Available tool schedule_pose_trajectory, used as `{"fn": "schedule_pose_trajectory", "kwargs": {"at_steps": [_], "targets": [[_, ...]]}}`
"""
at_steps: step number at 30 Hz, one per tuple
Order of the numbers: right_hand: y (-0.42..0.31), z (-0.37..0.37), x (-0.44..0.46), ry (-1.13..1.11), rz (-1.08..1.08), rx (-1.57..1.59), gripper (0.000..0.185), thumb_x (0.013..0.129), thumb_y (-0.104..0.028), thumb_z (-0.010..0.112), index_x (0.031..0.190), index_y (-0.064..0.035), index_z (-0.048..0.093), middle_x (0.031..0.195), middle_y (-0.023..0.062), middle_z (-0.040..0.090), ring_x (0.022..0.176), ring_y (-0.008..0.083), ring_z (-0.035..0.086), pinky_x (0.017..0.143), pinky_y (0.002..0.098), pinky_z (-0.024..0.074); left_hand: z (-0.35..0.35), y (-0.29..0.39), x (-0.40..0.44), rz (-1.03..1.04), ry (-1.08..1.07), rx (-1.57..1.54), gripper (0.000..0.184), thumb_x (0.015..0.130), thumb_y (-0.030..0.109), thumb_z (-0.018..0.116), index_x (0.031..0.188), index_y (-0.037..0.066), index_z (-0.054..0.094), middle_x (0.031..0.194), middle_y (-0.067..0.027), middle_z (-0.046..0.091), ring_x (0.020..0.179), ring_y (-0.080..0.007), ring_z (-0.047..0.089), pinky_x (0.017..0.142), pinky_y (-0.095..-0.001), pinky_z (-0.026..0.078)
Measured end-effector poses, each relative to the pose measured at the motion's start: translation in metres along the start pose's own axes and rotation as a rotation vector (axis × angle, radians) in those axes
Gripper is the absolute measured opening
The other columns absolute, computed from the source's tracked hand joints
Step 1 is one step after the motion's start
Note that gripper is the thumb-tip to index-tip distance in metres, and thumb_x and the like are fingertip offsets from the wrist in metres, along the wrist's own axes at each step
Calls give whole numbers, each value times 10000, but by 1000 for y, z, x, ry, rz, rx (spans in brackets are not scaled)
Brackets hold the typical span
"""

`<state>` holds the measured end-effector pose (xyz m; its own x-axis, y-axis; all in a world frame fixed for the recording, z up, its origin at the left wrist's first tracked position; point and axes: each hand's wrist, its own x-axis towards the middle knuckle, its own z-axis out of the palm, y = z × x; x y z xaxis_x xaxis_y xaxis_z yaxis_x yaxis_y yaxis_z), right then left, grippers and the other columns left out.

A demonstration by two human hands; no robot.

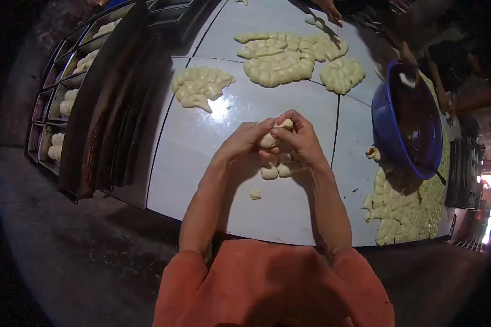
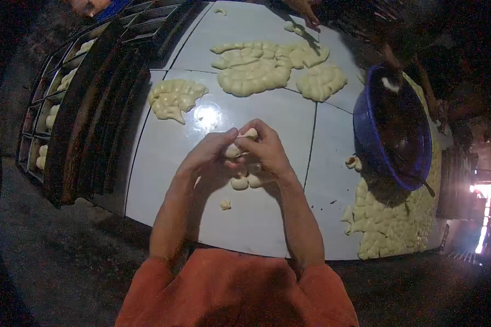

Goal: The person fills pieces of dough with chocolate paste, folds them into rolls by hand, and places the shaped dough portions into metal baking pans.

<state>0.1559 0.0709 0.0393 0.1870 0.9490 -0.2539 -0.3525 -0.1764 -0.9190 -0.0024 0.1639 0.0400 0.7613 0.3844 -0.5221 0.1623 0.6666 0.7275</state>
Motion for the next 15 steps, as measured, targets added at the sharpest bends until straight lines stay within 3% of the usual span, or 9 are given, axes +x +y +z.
{"fn": "schedule_pose_trajectory", "kwargs": {"at_steps": [2, 3, 6, 7, 10, 11, 12, 14, 15], "targets": [[0, -5, -2, 63, -85, -98, 121, 877, -63, 681, 965, -68, 598, 887, 34, 585, 822, 96, 569, 727, 252, 495, 5, -2, -11, 201, 12, -33, 441, 994, 342, 604, 1220, -35, 645, 988, -89, 687, 837, -144, 668, 709, -255, 565], [-3, -9, -3, 110, -87, -230, 153, 860, -46, 633, 1011, -53, 614, 900, 35, 597, 817, 96, 567, 726, 252, 491, 0, -5, -11, 208, -41, -181, 375, 933, 192, 686, 1211, -56, 643, 999, -117, 686, 858, -164, 675, 719, -286, 576], [-5, -7, -8, 186, -46, -169, 210, 860, -57, 606, 1068, -43, 629, 905, 30, 603, 817, 100, 572, 725, 266, 496, 5, -18, -11, 225, 92, -203, 345, 886, 75, 714, 1189, -71, 640, 1007, -141, 685, 846, -185, 679, 728, -306, 584], [-5, -7, -10, 132, 19, -160, 247, 918, -124, 575, 1142, -33, 622, 935, 27, 636, 833, 99, 609, 745, 237, 497, 0, -25, -2, 258, 101, -220, 324, 845, -11, 721, 1153, -76, 642, 1011, -155, 682, 819, -202, 683, 731, -318, 589], [-18, 1, -15, -2, 182, -16, 234, 924, -123, 615, 1138, -31, 631, 954, 43, 629, 813, 106, 597, 707, 242, 510, 6, -27, -6, 318, 107, -275, 308, 854, 7, 728, 1140, -64, 641, 993, -153, 679, 819, -196, 681, 740, -318, 590], [-6, -4, -13, -51, 178, 64, 266, 939, -156, 653, 1159, -10, 623, 991, 71, 648, 855, 114, 626, 738, 250, 535, -1, -20, -8, 310, 162, 60, 339, 845, 34, 751, 1159, -37, 646, 1016, -132, 663, 836, -184, 668, 756, -304, 583], [-7, -3, -14, -49, 179, 63, 266, 939, -156, 653, 1159, -10, 623, 991, 71, 648, 855, 114, 626, 738, 250, 535, -1, -20, -7, 310, 161, 59, 339, 845, 34, 751, 1159, -37, 646, 1016, -132, 663, 836, -184, 668, 756, -304, 583], [-7, 4, -13, -11, 160, 7, 283, 920, -154, 698, 1145, 4, 629, 995, 84, 655, 877, 124, 648, 751, 272, 561, -3, -23, -6, 476, 190, 292, 428, 828, 47, 769, 1229, 9, 624, 1049, -102, 647, 904, -174, 655, 800, -292, 569], [-5, 5, -10, 27, 121, -61, 268, 896, -125, 714, 1116, 9, 639, 962, 77, 658, 846, 129, 659, 738, 277, 576, -3, -26, -6, 455, 216, 266, 614, 802, 28, 777, 1367, 53, 538, 1155, -110, 603, 986, -181, 637, 840, -291, 556]]}}
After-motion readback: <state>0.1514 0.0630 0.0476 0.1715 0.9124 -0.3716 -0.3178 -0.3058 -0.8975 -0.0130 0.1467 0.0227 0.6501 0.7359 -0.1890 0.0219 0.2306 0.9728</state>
